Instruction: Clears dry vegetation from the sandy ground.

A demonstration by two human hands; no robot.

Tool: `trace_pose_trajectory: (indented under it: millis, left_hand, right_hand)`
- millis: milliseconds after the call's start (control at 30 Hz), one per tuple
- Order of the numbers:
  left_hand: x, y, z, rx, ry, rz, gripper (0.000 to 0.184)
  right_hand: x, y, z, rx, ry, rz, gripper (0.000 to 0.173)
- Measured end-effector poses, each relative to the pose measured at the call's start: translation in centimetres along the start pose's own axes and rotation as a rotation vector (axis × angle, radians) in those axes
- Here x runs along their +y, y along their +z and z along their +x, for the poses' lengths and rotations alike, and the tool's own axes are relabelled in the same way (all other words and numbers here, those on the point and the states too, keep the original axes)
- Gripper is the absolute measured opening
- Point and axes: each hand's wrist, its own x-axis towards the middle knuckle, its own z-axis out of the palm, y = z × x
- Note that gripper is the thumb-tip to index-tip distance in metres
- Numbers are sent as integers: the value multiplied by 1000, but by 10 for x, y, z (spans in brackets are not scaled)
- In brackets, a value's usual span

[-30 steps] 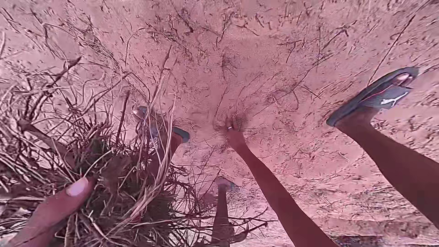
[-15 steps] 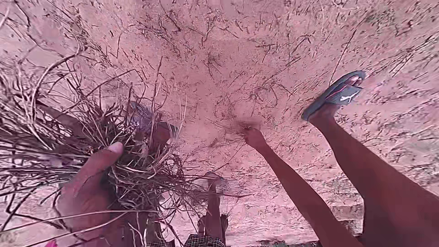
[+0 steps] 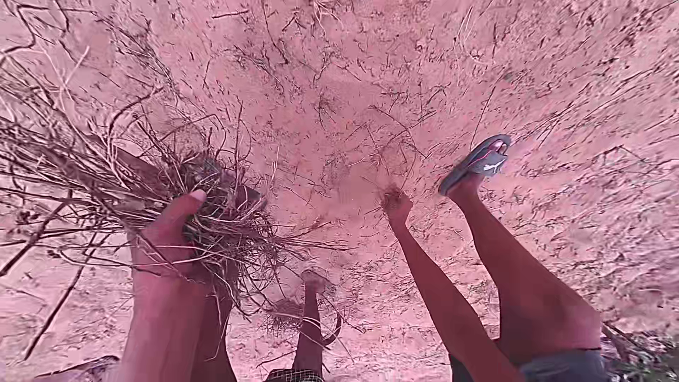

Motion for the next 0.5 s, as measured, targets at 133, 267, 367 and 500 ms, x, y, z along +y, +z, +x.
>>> trace_pose_trajectory:
  millis: [133, 267, 367, 500]
  left_hand:
    - [-61, -71, 26, -211, 279, -26, 20]
    - [-55, -87, 20, 36, 157, 144, 35]
    - [-52, -113, 27, -8, 85, 331, 28]
    - [-122, -43, 111, -223, -44, 1195, 33]
  right_hand:
    - [-22, 1, 58, 200, 269, 62, 44]
    - [-75, 45, 122, 278, 257, 222, 66]
    - [-94, 108, 99, 253, -8, 193, 70]
    - [-65, 169, 23, -273, -547, -314, 38]
